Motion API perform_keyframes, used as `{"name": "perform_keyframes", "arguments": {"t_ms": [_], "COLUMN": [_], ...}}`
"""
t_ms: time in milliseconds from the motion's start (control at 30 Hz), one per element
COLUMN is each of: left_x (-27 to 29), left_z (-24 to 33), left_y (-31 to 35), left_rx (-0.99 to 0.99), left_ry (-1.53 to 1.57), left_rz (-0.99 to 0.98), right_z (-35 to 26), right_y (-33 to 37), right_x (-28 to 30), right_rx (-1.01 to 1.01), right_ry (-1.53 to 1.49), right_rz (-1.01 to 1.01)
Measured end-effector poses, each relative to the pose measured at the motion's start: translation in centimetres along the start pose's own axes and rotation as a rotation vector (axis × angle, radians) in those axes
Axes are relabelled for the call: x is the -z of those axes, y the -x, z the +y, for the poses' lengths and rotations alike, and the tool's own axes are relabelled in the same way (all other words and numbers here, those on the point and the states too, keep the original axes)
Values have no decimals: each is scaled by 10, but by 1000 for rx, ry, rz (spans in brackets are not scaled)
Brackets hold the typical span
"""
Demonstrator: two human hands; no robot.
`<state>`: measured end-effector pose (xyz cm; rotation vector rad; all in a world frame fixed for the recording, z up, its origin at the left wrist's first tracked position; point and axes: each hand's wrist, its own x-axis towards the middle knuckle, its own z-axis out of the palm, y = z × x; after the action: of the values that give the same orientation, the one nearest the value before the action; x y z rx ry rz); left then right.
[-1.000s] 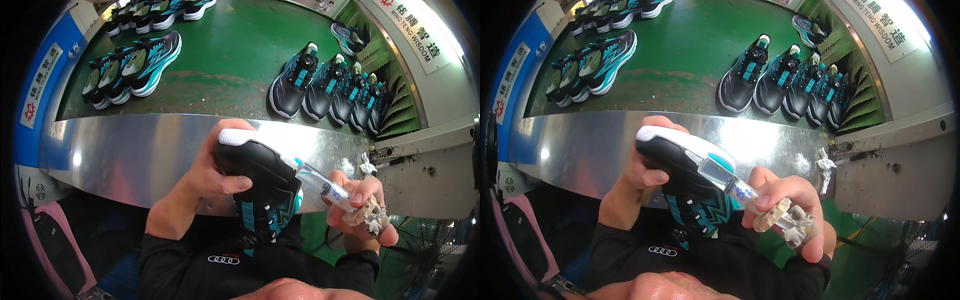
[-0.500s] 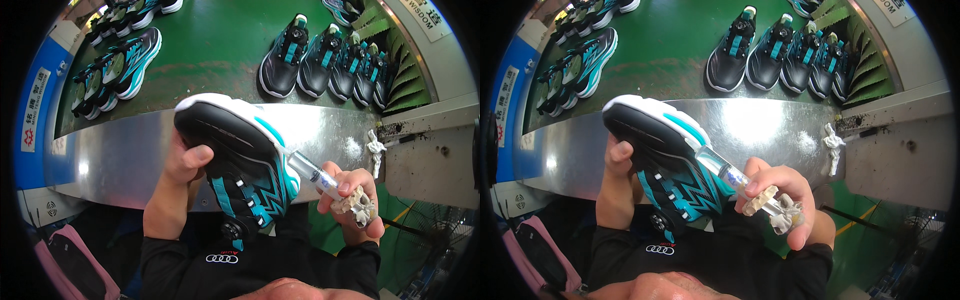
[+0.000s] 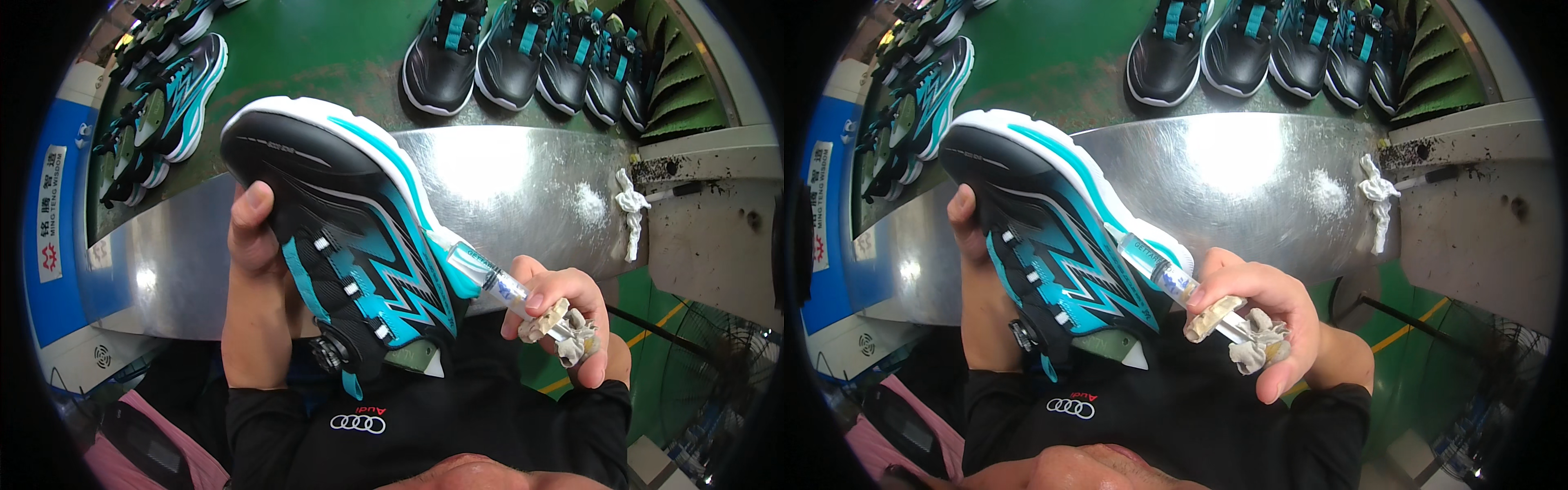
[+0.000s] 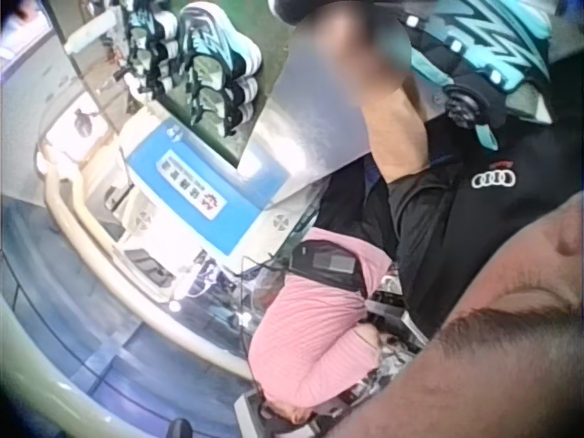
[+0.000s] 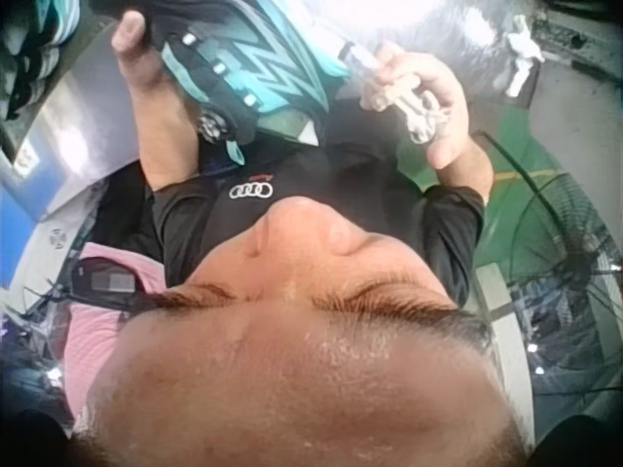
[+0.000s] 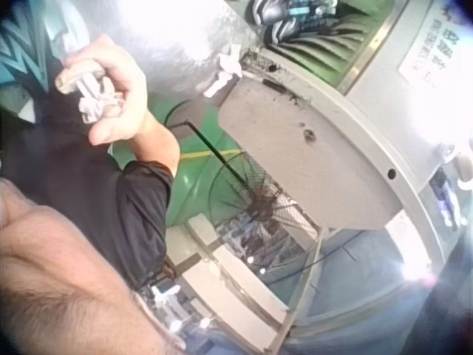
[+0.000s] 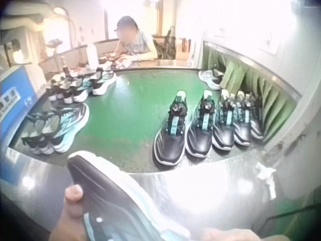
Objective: The person repeatedly takes shoes from a conveyor line, applies adhesive along the edges using a syringe, and places the shoes back onto the conveyor.
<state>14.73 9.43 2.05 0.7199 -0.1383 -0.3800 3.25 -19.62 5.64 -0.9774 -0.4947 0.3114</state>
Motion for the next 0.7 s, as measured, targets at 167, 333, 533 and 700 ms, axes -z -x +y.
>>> {"name": "perform_keyframes", "arguments": {"t_ms": [167,333,533,700], "left_x": [-2,5,14,12], "left_z": [-1,3,2,-3], "left_y": [-5,-9,-13,-15], "left_rx": [72,111,128,131], "left_ry": [191,191,174,206], "left_rz": [-22,-34,30,81], "right_z": [-1,-1,-1,5], "right_y": [18,30,43,54], "right_x": [-4,-7,-1,1], "right_rx": [-76,-83,-47,-16], "right_ry": [-14,12,154,185], "right_rz": [74,103,53,72]}}
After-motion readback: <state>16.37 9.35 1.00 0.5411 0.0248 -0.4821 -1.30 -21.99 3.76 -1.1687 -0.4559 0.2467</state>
